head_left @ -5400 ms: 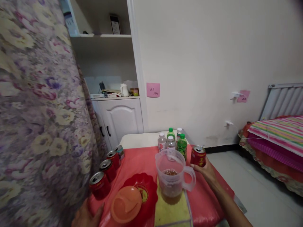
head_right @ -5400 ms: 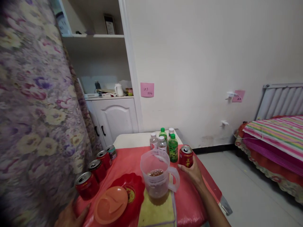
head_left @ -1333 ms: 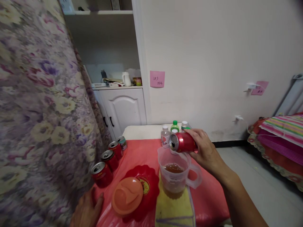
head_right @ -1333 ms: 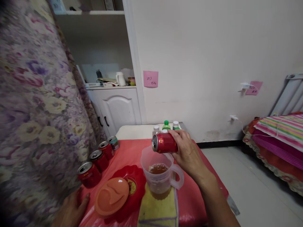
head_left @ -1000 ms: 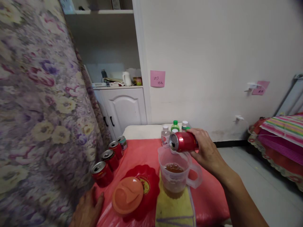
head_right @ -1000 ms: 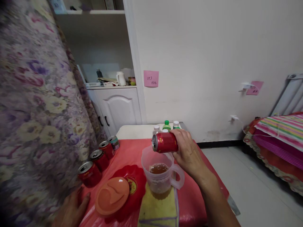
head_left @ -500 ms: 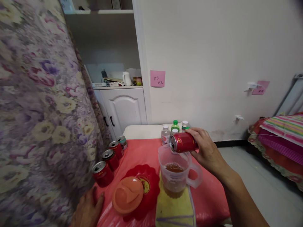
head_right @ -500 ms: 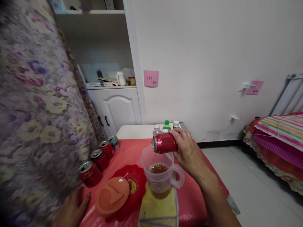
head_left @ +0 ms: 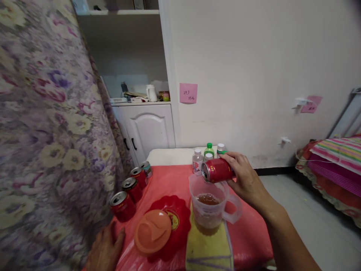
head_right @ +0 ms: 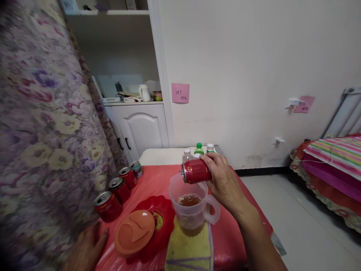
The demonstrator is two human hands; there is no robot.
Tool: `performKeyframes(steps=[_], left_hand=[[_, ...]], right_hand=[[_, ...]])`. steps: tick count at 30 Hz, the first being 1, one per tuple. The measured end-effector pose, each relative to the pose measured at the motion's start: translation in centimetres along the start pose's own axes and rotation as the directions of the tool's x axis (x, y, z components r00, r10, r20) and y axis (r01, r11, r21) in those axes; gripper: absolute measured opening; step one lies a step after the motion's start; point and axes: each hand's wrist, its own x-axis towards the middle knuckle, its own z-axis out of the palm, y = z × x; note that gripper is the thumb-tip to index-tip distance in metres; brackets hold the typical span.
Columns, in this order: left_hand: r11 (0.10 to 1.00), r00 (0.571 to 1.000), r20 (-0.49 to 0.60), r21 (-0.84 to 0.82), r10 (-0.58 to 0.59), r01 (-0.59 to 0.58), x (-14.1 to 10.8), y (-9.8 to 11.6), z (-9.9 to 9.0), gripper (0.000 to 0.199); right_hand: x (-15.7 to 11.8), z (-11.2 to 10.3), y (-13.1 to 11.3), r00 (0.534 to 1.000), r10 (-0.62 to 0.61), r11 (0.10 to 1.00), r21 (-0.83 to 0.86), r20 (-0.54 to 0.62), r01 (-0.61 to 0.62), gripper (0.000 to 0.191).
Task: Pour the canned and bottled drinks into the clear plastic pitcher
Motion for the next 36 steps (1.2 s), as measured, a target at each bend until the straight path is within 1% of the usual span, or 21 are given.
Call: performKeyframes(steps=[6, 11, 14, 21, 28, 36], left_hand=[[1.000, 1.000, -0.004, 0.015, -0.004, 0.004, 0.00, -0.28, 0.11, 0.078], [1.000, 1.000, 0.003, -0.007, -0.006, 0.006, 0.00, -0.02, -0.07, 0.080], [1.000, 1.000, -0.003, -0.018, -0.016, 0.016, -0.01, 0.08, -0.14, 0.080], [1.000, 0.999, -0.041, 0.005, 0.007, -0.007, 0.08, -0.31, 0.37, 0.076], [1.000, 1.000, -0.020, 0.005, 0.008, -0.008, 0.08, -0.32, 0.31, 0.077], [1.000, 0.999, -0.032, 0.020, 0.010, -0.009, -0.06, -0.16, 0.08, 0.079]], right_hand=[[0.00, 0.03, -0.04, 1.000, -0.006, 1.000, -0.002, 0.003, 0.006, 0.062], [-0.03, 0.01, 0.01, 1.000, -0.011, 1.000, -0.009, 0.002, 0.011, 0.058], [-0.05, 0.03, 0.13, 1.000, -0.012, 1.000, -0.011, 0.000, 0.012, 0.058], [-0.13, 0.05, 0.18, 1.000, -0.017, 1.000, -0.023, -0.003, 0.017, 0.057], [-0.14, 0.06, 0.14, 1.000, -0.024, 0.999, -0.022, -0.002, 0.024, 0.058], [-0.12, -0.01, -0.01, 1.000, -0.029, 0.999, -0.031, 0.000, 0.029, 0.056]])
